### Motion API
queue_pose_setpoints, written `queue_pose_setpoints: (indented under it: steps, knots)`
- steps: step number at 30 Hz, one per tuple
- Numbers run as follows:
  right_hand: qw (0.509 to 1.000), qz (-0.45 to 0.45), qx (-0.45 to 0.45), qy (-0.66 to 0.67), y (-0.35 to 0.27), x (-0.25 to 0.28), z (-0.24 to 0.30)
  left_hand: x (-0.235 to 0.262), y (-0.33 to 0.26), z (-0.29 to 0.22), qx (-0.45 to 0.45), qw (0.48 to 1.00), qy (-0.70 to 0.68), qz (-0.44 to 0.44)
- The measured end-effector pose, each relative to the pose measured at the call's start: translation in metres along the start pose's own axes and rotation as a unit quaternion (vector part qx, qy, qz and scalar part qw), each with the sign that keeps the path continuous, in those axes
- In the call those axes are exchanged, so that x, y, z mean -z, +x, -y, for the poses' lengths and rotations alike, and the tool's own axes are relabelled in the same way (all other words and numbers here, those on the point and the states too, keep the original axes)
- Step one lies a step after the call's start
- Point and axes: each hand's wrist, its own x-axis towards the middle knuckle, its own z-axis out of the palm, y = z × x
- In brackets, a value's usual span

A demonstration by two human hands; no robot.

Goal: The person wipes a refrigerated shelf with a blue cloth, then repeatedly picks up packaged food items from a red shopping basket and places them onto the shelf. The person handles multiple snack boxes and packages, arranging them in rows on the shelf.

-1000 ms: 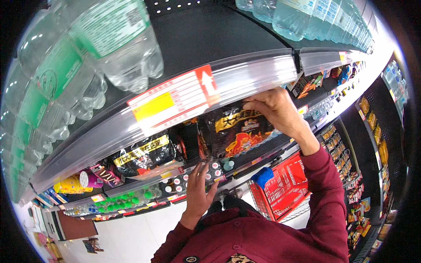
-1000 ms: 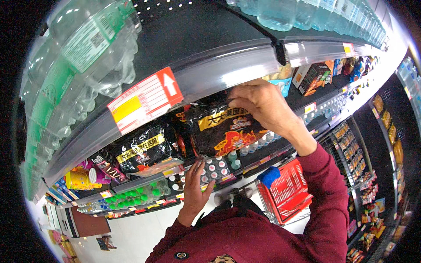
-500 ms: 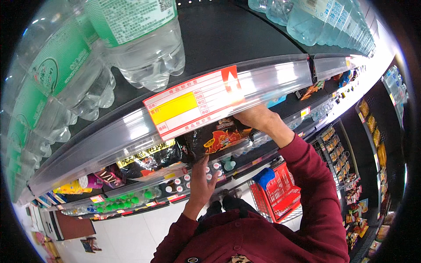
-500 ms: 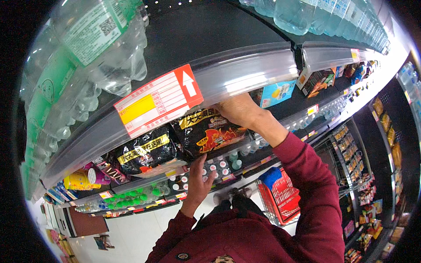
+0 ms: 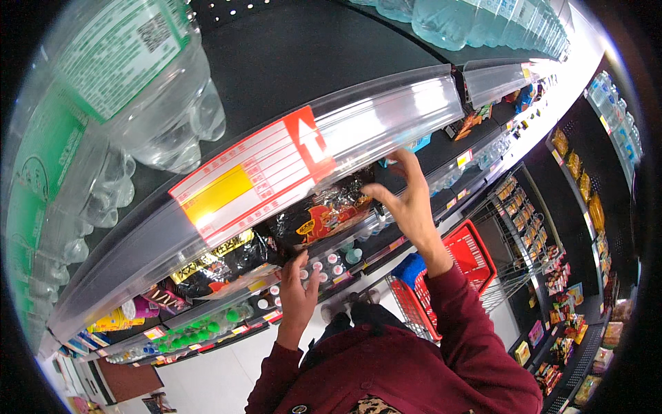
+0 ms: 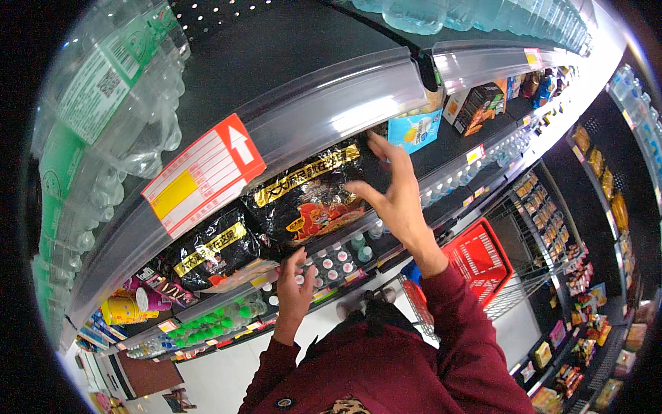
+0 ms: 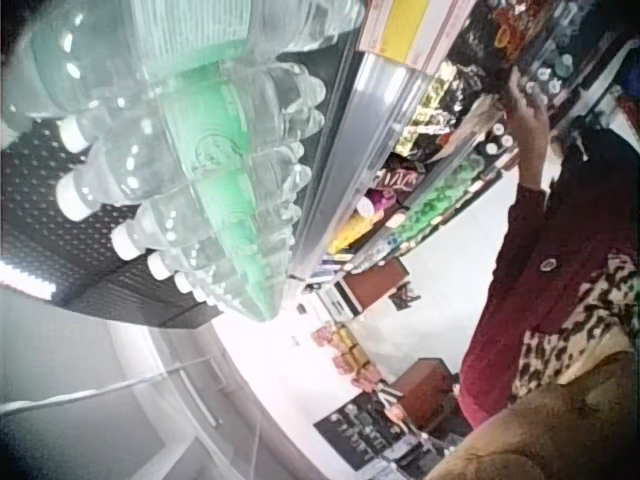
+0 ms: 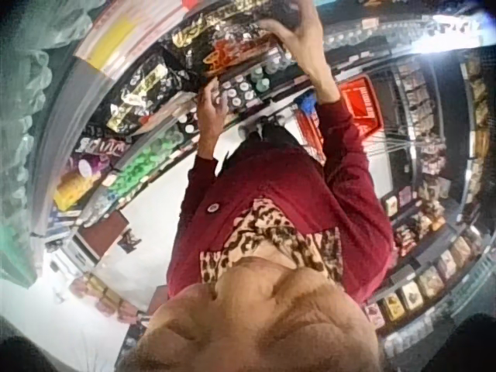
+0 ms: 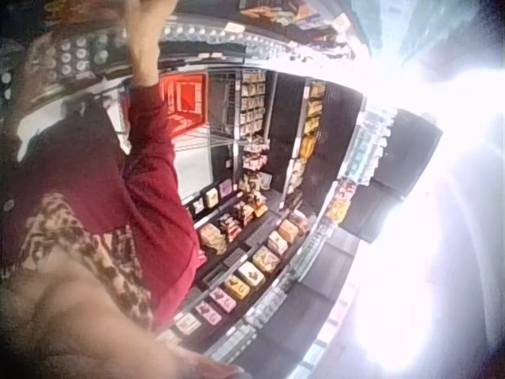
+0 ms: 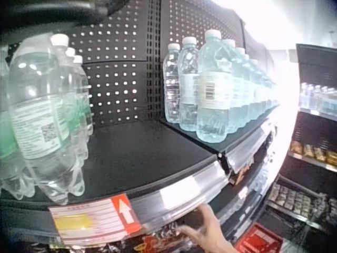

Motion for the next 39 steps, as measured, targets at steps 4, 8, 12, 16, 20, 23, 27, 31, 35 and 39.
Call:
queue_pose_setpoints:
  steps: [4, 8, 12, 16, 20, 23, 27, 31, 35, 39]
  knots:
    - [0.987, 0.051, -0.151, 0.037, -0.067, -0.006, -0.048, -0.002, 0.001, 0.004, -0.017, 1.000, -0.011, -0.003]
    - [0.992, 0.093, -0.073, -0.041, -0.084, -0.035, -0.067, 0.005, 0.007, 0.003, -0.012, 1.000, 0.002, 0.000]
    - [0.988, 0.064, -0.077, -0.122, -0.078, -0.049, -0.055, 0.006, 0.010, 0.003, 0.000, 1.000, -0.001, -0.006]
    - [0.989, 0.041, -0.072, -0.119, -0.074, -0.053, -0.057, 0.003, 0.016, 0.000, -0.004, 1.000, -0.012, -0.007]
    - [0.991, 0.025, -0.073, -0.113, -0.079, -0.052, -0.063, 0.001, 0.018, 0.006, -0.020, 1.000, -0.003, 0.009]
    - [0.993, 0.022, -0.062, -0.102, -0.092, -0.046, -0.062, 0.003, 0.011, 0.009, -0.034, 0.999, 0.010, 0.031]
    - [0.983, -0.033, -0.129, -0.128, -0.154, -0.014, -0.086, 0.000, -0.009, 0.012, -0.054, 0.995, 0.013, 0.081]
    - [0.938, -0.044, -0.265, -0.221, -0.258, 0.028, -0.126, -0.003, -0.041, 0.036, 0.016, 0.986, 0.003, 0.167]
    - [0.860, 0.021, -0.402, -0.312, -0.381, 0.037, -0.171, -0.010, -0.062, 0.042, 0.025, 0.972, 0.002, 0.232]
    - [0.814, 0.120, -0.489, -0.290, -0.414, 0.029, -0.195, -0.012, -0.066, 0.046, -0.030, 0.960, 0.053, 0.275]
